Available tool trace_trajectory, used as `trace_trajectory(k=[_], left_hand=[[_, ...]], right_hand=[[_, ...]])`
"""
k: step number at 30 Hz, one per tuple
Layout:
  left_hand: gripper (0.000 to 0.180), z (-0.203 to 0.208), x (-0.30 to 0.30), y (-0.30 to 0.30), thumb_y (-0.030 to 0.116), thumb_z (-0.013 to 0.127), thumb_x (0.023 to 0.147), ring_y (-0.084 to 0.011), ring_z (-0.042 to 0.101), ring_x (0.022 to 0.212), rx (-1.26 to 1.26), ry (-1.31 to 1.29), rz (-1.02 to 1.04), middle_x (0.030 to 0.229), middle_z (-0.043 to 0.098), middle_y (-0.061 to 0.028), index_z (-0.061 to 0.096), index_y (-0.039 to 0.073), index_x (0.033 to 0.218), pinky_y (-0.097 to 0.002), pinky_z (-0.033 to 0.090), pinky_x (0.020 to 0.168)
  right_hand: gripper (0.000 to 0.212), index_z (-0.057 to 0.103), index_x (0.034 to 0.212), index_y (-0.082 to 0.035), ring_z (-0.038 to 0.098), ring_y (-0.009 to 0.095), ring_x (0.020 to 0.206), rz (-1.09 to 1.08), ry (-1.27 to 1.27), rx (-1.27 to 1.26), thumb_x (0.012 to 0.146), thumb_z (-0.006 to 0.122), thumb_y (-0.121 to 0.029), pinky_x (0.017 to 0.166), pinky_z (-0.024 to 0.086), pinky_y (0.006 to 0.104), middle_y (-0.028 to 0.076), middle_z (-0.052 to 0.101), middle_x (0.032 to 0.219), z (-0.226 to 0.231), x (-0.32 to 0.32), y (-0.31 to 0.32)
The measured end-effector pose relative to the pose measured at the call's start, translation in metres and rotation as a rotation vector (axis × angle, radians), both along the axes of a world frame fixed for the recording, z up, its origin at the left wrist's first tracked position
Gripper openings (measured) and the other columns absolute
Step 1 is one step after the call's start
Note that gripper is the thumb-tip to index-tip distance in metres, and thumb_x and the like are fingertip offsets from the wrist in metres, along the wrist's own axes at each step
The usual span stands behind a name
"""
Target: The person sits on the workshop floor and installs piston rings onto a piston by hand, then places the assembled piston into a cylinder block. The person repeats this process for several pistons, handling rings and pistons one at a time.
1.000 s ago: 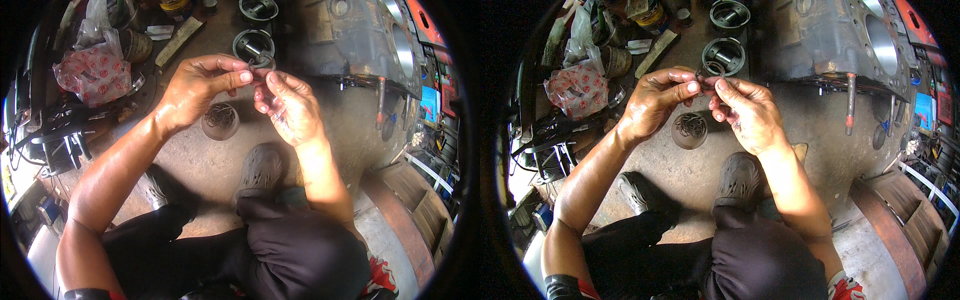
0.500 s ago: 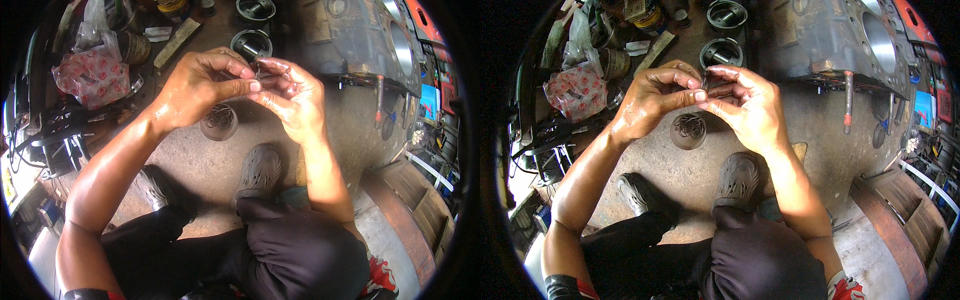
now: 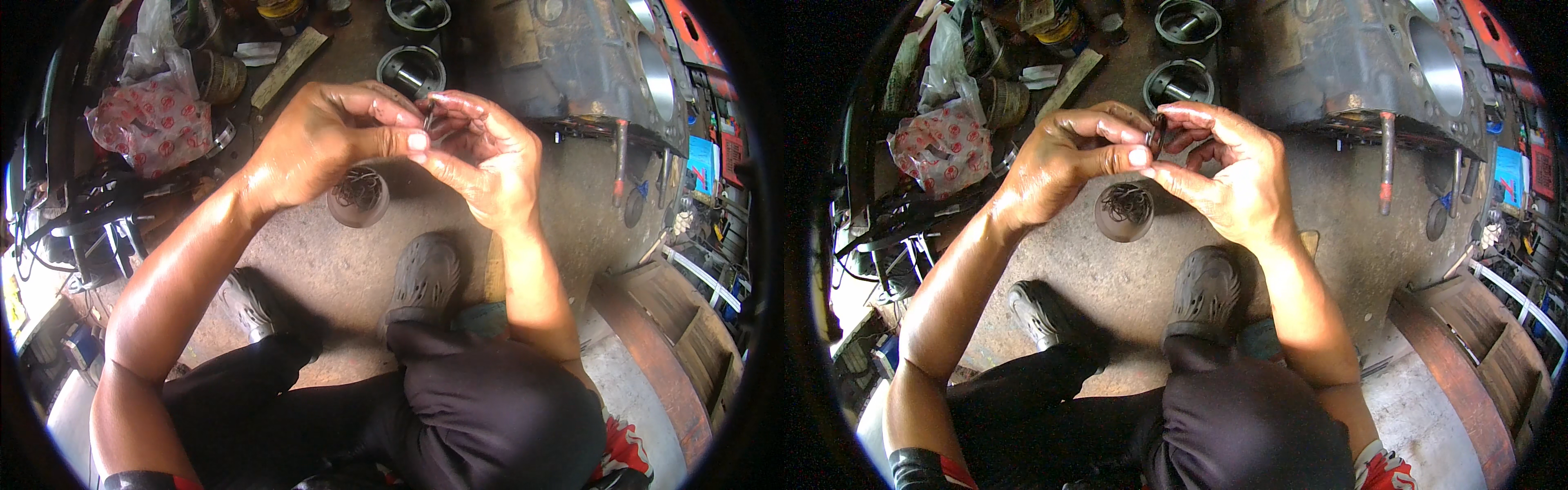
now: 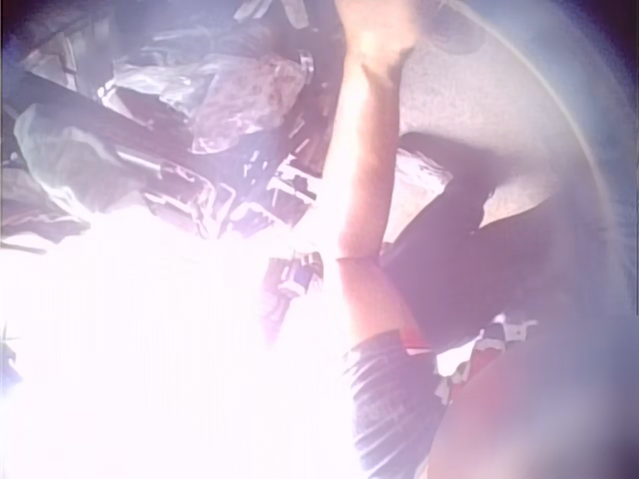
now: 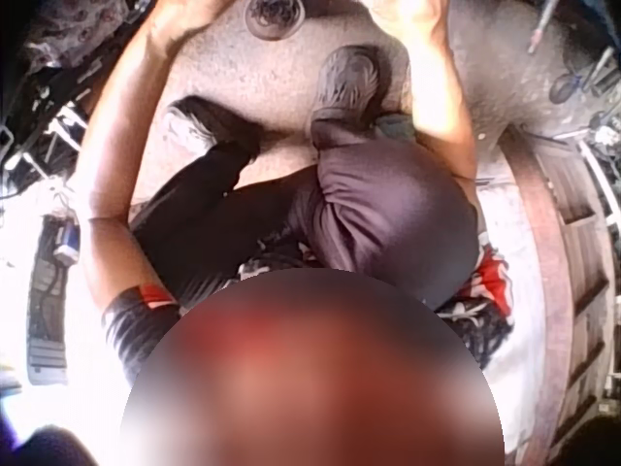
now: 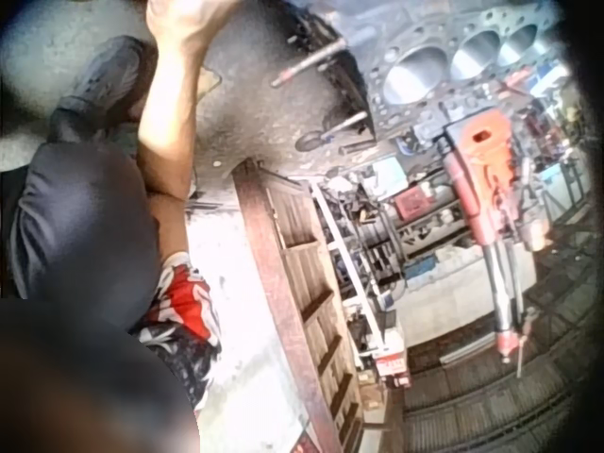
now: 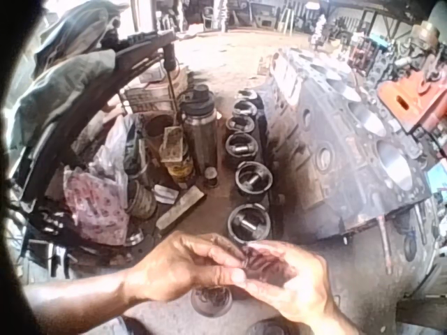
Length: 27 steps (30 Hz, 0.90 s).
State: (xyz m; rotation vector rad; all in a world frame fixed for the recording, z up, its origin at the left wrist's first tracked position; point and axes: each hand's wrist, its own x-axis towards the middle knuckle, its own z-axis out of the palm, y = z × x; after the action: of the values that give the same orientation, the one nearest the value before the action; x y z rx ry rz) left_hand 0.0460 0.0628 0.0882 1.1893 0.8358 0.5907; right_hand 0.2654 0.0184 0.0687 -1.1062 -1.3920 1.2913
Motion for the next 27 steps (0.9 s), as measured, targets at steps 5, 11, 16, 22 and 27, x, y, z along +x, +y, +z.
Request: trace_trajectory(k=[5,11,16,22,27], left_hand=[[0.025,-0.035,-0.017,0.020,0.020,0.068,0.098,-0.0192,0.065,0.109,-0.020,-0.014,0.151,0.120,0.067,-0.0123,0.067,-0.002,0.109,-0.0330,0.053,0.093],[0.029,-0.093,-0.047,0.017,0.016,0.064,0.099,-0.0200,0.070,0.097,-0.145,0.103,0.365,0.108,0.070,-0.0129,0.061,-0.005,0.119,-0.0329,0.060,0.087],[0.025,-0.129,-0.059,0.012,0.020,0.063,0.100,-0.0207,0.068,0.095,-0.401,0.072,0.368,0.102,0.067,-0.0095,0.061,0.001,0.117,-0.0345,0.058,0.084],[0.037,-0.152,-0.026,0.011,0.034,0.072,0.093,-0.0270,0.067,0.093,0.191,0.742,0.068,0.107,0.065,-0.0126,0.070,0.003,0.113,-0.0408,0.055,0.080],[0.042,-0.165,-0.009,0.009,0.038,0.077,0.085,-0.0381,0.066,0.096,0.712,0.860,-0.096,0.113,0.064,-0.0162,0.073,0.013,0.118,-0.0472,0.053,0.083]], right_hand=[[0.053,0.059,0.129,0.003,0.066,0.014,0.091,-0.066,0.100,-0.039,0.080,0.078,0.010,0.082,0.057,0.0263,0.013,0.068,0.114,-0.005,-0.003,0.005],[0.054,0.062,0.131,0.000,0.065,0.010,0.090,-0.007,-0.157,-0.130,0.081,0.081,0.003,0.080,0.055,0.0242,0.010,0.069,0.112,-0.037,0.000,0.000],[0.051,0.066,0.125,-0.003,0.066,0.010,0.080,-0.018,-0.355,-0.228,0.080,0.086,-0.015,0.070,0.054,0.0250,0.006,0.071,0.103,-0.076,0.001,-0.009],[0.049,0.069,0.120,-0.003,0.062,0.008,0.073,-0.058,-0.335,-0.245,0.079,0.088,-0.021,0.066,0.053,0.0243,0.006,0.072,0.098,-0.073,-0.004,-0.015],[0.046,0.070,0.113,-0.003,0.064,0.012,0.078,-0.027,-0.360,-0.083,0.076,0.090,-0.023,0.069,0.053,0.0261,0.006,0.070,0.098,-0.047,-0.010,-0.019]])
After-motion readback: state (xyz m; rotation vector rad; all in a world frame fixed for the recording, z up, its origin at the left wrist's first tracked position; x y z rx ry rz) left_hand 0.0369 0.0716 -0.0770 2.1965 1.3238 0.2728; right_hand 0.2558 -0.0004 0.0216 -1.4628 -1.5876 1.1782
